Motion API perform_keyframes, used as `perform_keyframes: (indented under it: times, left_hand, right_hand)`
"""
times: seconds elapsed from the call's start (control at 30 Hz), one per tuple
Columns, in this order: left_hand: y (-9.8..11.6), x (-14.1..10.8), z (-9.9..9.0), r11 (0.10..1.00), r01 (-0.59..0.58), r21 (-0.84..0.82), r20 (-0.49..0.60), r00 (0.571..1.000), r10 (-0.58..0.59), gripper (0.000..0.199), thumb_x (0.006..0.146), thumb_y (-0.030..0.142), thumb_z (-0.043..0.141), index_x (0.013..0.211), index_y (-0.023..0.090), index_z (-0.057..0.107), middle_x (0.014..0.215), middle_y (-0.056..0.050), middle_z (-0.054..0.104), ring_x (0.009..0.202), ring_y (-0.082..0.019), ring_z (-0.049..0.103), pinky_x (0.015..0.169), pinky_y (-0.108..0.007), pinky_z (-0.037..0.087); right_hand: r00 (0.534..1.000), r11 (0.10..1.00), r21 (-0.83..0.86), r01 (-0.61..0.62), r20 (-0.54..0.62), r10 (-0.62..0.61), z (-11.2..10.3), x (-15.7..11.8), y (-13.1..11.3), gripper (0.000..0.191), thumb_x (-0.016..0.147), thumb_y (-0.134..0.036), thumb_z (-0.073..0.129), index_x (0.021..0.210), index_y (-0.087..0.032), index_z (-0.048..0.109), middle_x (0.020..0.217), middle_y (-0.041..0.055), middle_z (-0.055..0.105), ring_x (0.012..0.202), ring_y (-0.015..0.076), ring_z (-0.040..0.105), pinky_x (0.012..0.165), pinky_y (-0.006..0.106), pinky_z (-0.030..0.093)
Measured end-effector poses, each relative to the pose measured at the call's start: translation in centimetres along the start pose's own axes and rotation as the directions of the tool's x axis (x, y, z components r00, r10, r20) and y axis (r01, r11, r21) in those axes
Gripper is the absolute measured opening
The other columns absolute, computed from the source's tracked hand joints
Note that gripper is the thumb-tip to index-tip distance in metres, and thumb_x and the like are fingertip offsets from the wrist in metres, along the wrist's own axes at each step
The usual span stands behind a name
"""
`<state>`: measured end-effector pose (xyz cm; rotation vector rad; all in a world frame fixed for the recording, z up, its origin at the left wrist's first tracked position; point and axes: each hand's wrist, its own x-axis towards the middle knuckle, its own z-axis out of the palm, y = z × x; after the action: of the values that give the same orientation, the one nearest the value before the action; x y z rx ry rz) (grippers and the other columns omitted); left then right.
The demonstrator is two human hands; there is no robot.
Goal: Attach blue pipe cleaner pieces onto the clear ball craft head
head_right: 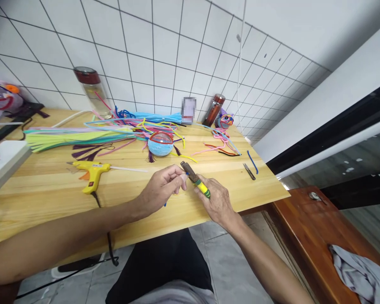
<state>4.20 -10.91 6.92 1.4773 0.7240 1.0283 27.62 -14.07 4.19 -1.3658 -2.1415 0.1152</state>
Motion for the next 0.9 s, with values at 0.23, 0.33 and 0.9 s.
perform_keyframes:
  times: [0.23, 0.33, 0.9]
  left_hand:
    - [0.1, 0.6, -0.1, 0.992, 0.035, -0.121, -0.023, 0.999, -0.038, 0.025, 0.092, 0.043, 0.065, 0.088, 0.019, 0.060, 0.072, 0.000, 0.070, 0.056, -0.009, 0.053, 0.057, -0.024, 0.044]
    - [0.2, 0.6, -0.1, 0.991, 0.053, -0.126, -0.030, 0.998, -0.057, 0.026, 0.091, 0.044, 0.067, 0.088, 0.019, 0.060, 0.070, 0.000, 0.071, 0.055, -0.009, 0.053, 0.057, -0.024, 0.044]
    - [0.3, 0.5, -0.1, 0.992, 0.053, -0.115, -0.041, 0.997, -0.058, 0.024, 0.091, 0.042, 0.065, 0.088, 0.019, 0.060, 0.070, 0.000, 0.072, 0.057, -0.010, 0.056, 0.058, -0.024, 0.045]
  right_hand:
    - [0.949, 0.913, 0.273, -0.302, 0.174, 0.262, -0.7, -0.6, -0.5, 0.046, 0.105, -0.061, 0.055, 0.086, -0.021, 0.068, 0.066, -0.0011, 0.060, 0.059, 0.0171, 0.057, 0.057, 0.030, 0.050]
    - [0.951, 0.915, 0.270, -0.299, 0.168, 0.261, -1.2, -0.8, -0.3, 0.044, 0.105, -0.060, 0.056, 0.089, -0.021, 0.068, 0.075, 0.0017, 0.068, 0.066, 0.0190, 0.064, 0.063, 0.032, 0.055]
    - [0.995, 0.991, -0.092, -0.099, -0.030, 0.097, -1.0, -2.5, -0.5, 0.033, 0.110, -0.046, 0.055, 0.130, -0.025, 0.071, 0.105, 0.0085, 0.078, 0.094, 0.0270, 0.078, 0.079, 0.037, 0.062]
